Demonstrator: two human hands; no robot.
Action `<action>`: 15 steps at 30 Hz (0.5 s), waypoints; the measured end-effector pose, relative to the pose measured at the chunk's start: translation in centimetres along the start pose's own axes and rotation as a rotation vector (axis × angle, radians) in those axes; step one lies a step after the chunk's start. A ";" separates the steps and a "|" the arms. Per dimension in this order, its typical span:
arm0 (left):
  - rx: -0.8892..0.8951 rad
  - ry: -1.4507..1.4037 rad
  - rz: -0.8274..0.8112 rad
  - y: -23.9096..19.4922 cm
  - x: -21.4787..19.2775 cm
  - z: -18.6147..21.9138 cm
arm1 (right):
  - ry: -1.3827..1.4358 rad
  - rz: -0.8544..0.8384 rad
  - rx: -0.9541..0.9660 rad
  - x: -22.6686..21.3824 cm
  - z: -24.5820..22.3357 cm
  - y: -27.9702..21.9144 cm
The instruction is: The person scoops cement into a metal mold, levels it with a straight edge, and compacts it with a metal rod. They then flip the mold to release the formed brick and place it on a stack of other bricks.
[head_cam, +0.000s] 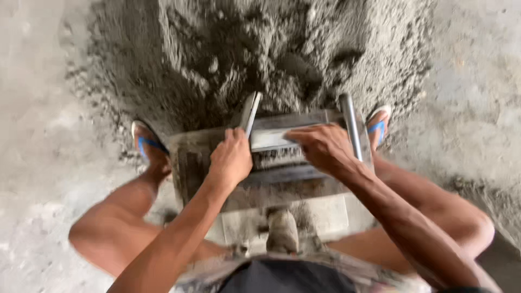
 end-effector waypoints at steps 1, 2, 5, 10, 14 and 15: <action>0.006 -0.007 -0.002 -0.3 0.3 0.1 | -0.041 -0.123 -0.049 1.0 -0.8 -0.4; 0.012 -0.014 -0.005 -0.6 0.7 0.2 | -0.081 -0.247 -0.098 1.9 -1.5 -0.8; -0.056 -0.029 0.067 -1.8 2.6 -0.3 | -0.308 -0.059 0.258 -0.7 2.1 -1.8; -0.097 -0.157 0.156 -3.0 5.6 2.6 | -0.497 -0.386 0.436 0.3 -4.8 -3.2; -0.020 -0.053 0.303 -3.2 -1.7 1.5 | -0.567 0.012 0.122 -3.3 0.3 -5.2; -0.025 -0.059 0.298 -2.1 -3.0 1.0 | -0.570 0.003 0.120 -4.0 0.8 -5.7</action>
Point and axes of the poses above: each hand's wrist, its own y-axis towards the middle knuckle, its own x-axis out of the palm, z = x × y, the point moved 5 cm from there along y, towards the middle knuckle, and after that the axes turned 9 degrees about z, right-handed, at the moved point
